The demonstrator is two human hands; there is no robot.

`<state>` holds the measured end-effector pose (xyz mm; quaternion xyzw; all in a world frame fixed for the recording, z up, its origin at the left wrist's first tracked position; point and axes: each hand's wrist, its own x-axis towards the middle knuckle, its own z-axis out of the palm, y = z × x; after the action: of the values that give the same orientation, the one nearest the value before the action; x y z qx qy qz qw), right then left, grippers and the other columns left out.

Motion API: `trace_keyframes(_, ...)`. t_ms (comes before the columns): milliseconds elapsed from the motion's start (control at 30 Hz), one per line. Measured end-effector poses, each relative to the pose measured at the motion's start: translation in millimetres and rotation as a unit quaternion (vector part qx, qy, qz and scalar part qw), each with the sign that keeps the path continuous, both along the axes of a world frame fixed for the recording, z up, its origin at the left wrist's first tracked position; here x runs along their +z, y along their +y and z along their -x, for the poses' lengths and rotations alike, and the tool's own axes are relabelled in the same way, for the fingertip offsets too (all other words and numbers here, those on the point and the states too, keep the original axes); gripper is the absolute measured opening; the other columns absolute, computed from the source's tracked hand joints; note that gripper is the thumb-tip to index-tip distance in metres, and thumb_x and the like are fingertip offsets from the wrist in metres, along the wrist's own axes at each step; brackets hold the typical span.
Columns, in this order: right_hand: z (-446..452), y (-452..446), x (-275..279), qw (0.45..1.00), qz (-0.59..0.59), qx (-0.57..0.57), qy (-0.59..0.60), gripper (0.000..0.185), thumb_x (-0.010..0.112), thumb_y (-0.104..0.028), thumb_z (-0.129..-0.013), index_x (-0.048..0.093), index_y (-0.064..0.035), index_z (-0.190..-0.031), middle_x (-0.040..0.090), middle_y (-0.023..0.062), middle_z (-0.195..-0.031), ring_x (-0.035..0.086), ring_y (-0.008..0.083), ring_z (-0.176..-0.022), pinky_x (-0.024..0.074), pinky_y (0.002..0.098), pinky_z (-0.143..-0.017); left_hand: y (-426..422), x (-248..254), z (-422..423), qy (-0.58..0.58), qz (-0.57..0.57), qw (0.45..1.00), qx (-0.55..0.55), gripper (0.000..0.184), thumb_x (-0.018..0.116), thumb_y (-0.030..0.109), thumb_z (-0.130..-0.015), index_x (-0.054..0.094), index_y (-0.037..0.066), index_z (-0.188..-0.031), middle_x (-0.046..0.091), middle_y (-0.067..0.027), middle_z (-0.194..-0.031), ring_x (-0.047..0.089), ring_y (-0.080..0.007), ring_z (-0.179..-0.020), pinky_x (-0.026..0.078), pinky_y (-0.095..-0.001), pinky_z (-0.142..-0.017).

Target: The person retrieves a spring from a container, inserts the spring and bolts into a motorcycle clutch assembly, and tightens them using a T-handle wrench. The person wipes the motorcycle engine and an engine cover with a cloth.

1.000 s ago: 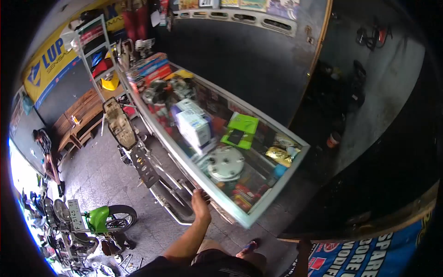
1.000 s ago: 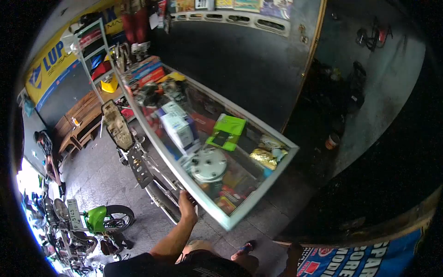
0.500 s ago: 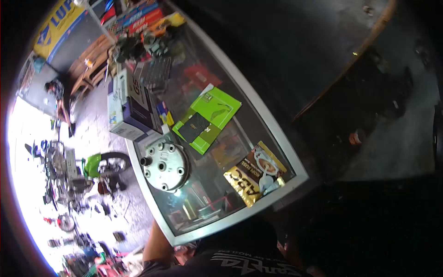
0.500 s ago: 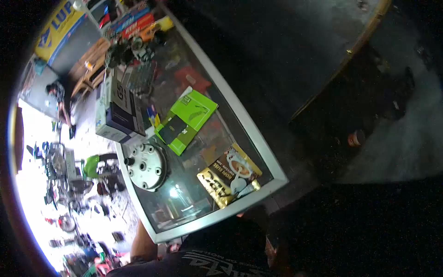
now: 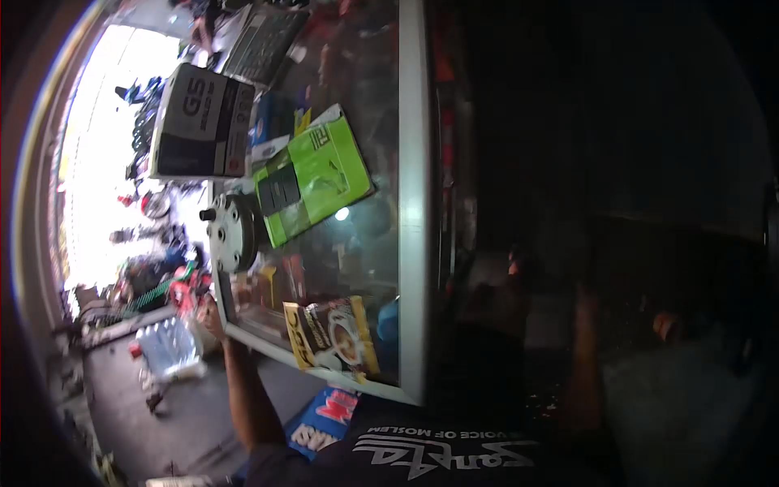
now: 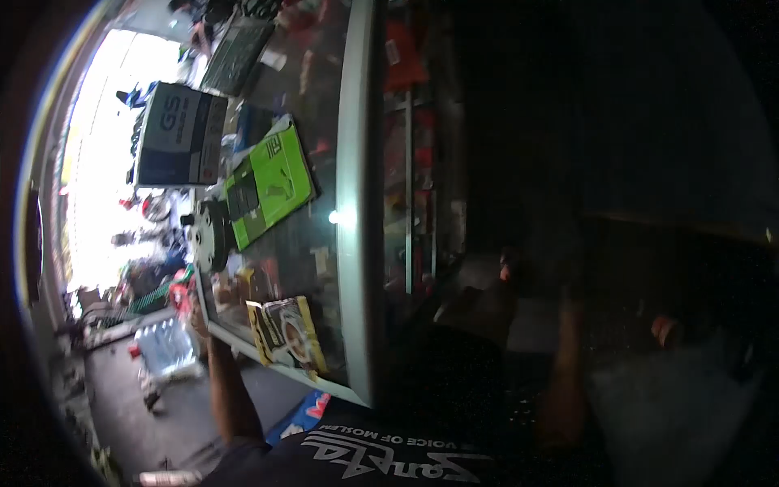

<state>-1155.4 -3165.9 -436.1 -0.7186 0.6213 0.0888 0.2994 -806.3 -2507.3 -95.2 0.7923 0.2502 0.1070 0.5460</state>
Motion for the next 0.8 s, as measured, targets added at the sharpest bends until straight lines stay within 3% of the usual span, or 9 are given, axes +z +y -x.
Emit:
trace_keyframes(33,-28.6,-26.6,-1.2,1.0,0.005,0.024,-0.011,0.059,0.052,-0.046,-0.095,0.047,-0.0032,-0.135,0.054,0.0132,-0.133,0.054,0.0312,-0.118,0.0414,0.0401,-0.1,-3.2,7.9,27.2,-0.001,-0.047,0.998,0.046,0.05,0.039,0.045,-0.098,0.064,0.001,-0.103,0.065,-0.0075,-0.095,0.058,-0.0183,-0.079,0.047,-0.0324,-0.074)
trace_keyframes(200,-121.2,-87.0,38.7,0.972,-0.194,0.075,-0.112,0.066,0.057,-0.048,-0.091,0.05,0.0038,-0.131,0.053,0.0163,-0.134,0.051,0.03,-0.121,0.0402,0.0382,-0.1,-42.7,52.4,124.6,-0.065,-0.198,0.957,0.2,0.051,0.046,0.045,-0.096,0.066,-0.002,-0.096,0.061,-0.0058,-0.087,0.052,-0.0138,-0.078,0.041,-0.0284,-0.071)
trace_keyframes(267,-151.2,-75.0,45.4,0.954,-0.127,0.128,-0.239,0.041,0.058,-0.033,-0.093,0.065,0.0068,-0.102,0.068,0.0149,-0.092,0.06,0.0179,-0.088,0.0458,0.0358,-0.078,-55.4,70.1,144.7,-0.08,-0.201,0.955,0.203,0.046,0.046,0.039,-0.098,0.065,-0.002,-0.099,0.056,-0.0048,-0.082,0.05,-0.0146,-0.077,0.041,-0.0302,-0.072)
trace_keyframes(400,-190.2,-40.4,47.9,0.932,-0.203,0.185,-0.237,0.035,0.058,-0.027,-0.092,0.065,0.0055,-0.103,0.068,0.0149,-0.093,0.062,0.0198,-0.09,0.0468,0.036,-0.08,-153.4,87.7,155.6,-0.123,-0.333,0.911,0.212,0.039,0.047,0.032,-0.098,0.063,-0.003,-0.098,0.053,-0.0046,-0.079,0.048,-0.015,-0.075,0.041,-0.0313,-0.073)
trace_keyframes(467,-198.6,-18.5,48.5,0.884,-0.358,0.191,-0.23,0.029,0.059,-0.023,-0.091,0.066,0.0025,-0.103,0.068,0.0153,-0.096,0.063,0.023,-0.092,0.048,0.0366,-0.082,-230.1,89.3,166.3,-0.178,-0.476,0.856,0.096,0.033,0.042,0.025,-0.099,0.06,-0.003,-0.094,0.055,-0.0073,-0.081,0.05,-0.0175,-0.076,0.042,-0.0323,-0.074)
trace_keyframes(533,-196.4,7.7,29.3,0.884,-0.342,0.221,-0.231,0.026,0.061,-0.021,-0.09,0.066,0.0018,-0.101,0.069,0.013,-0.092,0.064,0.0215,-0.088,0.0488,0.0353,-0.08,-287.7,80.6,181.3,-0.25,-0.527,0.812,-0.035,0.032,0.042,0.025,-0.099,0.058,-0.002,-0.091,0.056,-0.0101,-0.082,0.052,-0.0207,-0.077,0.043,-0.0348,-0.076)
trace_keyframes(600,-198.1,33.3,19.9,0.867,-0.31,0.282,-0.269,0.023,0.063,-0.019,-0.088,0.066,0.0008,-0.097,0.069,0.0106,-0.086,0.064,0.02,-0.083,0.0495,0.0337,-0.077,-328.2,76.7,187.7,-0.321,-0.417,0.816,-0.237,0.031,0.044,0.025,-0.096,0.058,-0.002,-0.091,0.056,-0.0113,-0.078,0.053,-0.0226,-0.071,0.044,-0.0367,-0.071)
trace_keyframes(667,-193.7,54.8,41.0,0.847,-0.294,0.33,-0.296,0.022,0.064,-0.019,-0.086,0.067,0.0001,-0.095,0.068,0.0107,-0.086,0.063,0.0199,-0.083,0.0492,0.0334,-0.077,-342.7,59.3,195.7,-0.288,-0.287,0.876,-0.259,0.029,0.051,0.024,-0.091,0.059,-0.003,-0.086,0.052,-0.0085,-0.059,0.048,-0.0207,-0.047,0.041,-0.0331,-0.046)
trace_keyframes(800,-166.6,63.3,-25.2,0.785,-0.236,0.452,-0.352,0.018,0.062,-0.016,-0.086,0.065,0.0018,-0.091,0.065,0.0092,-0.074,0.062,0.0169,-0.07,0.0499,0.0328,-0.066,-363.0,65.5,173.0,-0.232,-0.315,0.875,-0.285,0.039,0.045,0.028,-0.097,0.058,-0.003,-0.078,0.052,-0.0077,-0.053,0.048,-0.0161,-0.042,0.034,-0.0291,-0.04)
